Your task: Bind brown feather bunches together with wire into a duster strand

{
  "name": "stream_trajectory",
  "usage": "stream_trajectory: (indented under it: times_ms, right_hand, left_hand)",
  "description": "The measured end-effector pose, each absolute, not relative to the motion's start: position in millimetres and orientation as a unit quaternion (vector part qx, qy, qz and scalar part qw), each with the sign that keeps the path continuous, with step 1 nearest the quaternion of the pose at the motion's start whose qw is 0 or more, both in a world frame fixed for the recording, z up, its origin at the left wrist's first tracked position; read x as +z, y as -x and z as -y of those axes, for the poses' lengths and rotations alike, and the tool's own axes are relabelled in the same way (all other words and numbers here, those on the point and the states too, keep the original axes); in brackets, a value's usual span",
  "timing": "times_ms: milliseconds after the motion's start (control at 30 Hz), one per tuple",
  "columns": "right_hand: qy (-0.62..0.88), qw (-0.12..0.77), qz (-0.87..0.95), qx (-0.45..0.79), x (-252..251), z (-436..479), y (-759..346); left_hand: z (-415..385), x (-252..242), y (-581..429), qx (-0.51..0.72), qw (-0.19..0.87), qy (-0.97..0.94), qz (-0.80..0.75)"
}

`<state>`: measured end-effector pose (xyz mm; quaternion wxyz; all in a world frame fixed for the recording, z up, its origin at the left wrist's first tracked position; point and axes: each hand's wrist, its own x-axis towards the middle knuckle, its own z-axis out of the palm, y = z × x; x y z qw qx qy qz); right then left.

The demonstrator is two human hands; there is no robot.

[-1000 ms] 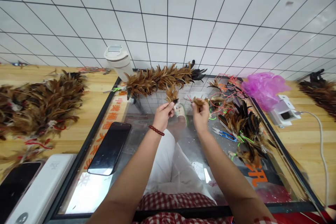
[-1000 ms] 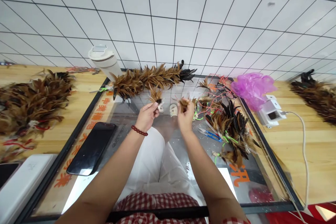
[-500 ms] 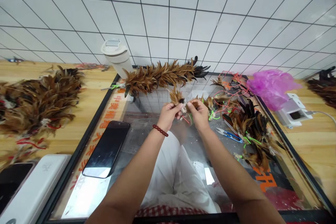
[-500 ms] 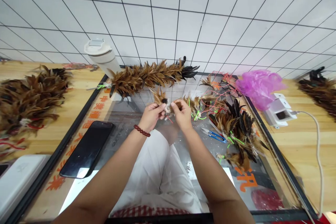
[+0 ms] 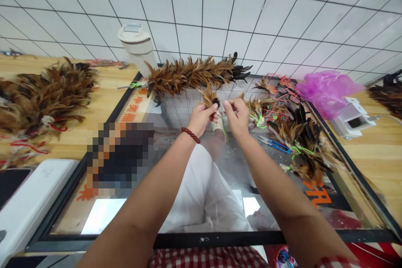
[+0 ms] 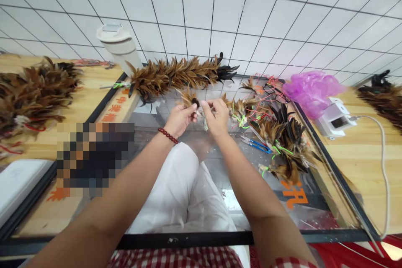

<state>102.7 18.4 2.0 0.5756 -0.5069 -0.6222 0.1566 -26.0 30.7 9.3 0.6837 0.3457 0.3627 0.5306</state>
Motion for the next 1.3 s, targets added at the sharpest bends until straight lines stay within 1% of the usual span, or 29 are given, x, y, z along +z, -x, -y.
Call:
stream_trajectory:
  times_ms: [67, 200, 300, 533, 667, 800, 900, 967, 1033, 1133, 1300]
  right_hand:
    - [0.489, 0.572, 0.628, 0.200, -1.8, -21.5, -100.7]
    - [0.445, 0.607, 0.589, 0.293, -9.6, -28.2, -104.1]
    - [0.420, 0.609, 0.578, 0.344, -10.0, -28.3, -106.5]
    - [0.376, 0.524, 0.709, 0.284, 0.8, -18.9, -103.7]
    - [0.358, 0.505, 0.732, 0.285, 3.5, -16.3, -102.6]
    - [0.363, 0.497, 0.720, 0.321, 2.1, -15.6, -103.5]
    - [0.356, 0.511, 0.679, 0.388, 0.9, -16.9, -104.8]
    - [0.342, 0.542, 0.628, 0.441, 1.3, -19.1, -105.8]
    - [0.341, 0.586, 0.566, 0.470, 2.6, -21.5, -106.6]
    - [0.368, 0.628, 0.506, 0.462, 3.6, -23.6, -106.8]
    - [0.390, 0.617, 0.516, 0.448, -2.0, -21.3, -104.7]
  left_hand:
    - [-29.8, 10.1, 25.3, 0.535, 0.680, -0.348, -0.361]
    - [-29.7, 10.4, 24.6, 0.543, 0.673, -0.350, -0.361]
    - [-31.9, 8.3, 24.8, 0.556, 0.662, -0.340, -0.371]
    - [-39.1, 1.7, 26.2, 0.604, 0.582, -0.347, -0.420]
    - [-40.3, 0.9, 26.7, 0.637, 0.565, -0.315, -0.420]
    - [-40.1, 1.3, 26.8, 0.655, 0.550, -0.291, -0.428]
    - [-38.4, 2.2, 25.5, 0.656, 0.542, -0.289, -0.439]
    - [-36.7, 2.8, 23.9, 0.647, 0.545, -0.298, -0.441]
    - [-35.1, 3.0, 22.0, 0.630, 0.556, -0.317, -0.439]
    - [-34.1, 2.7, 20.2, 0.612, 0.568, -0.333, -0.438]
    - [-36.1, 0.9, 20.5, 0.620, 0.548, -0.355, -0.434]
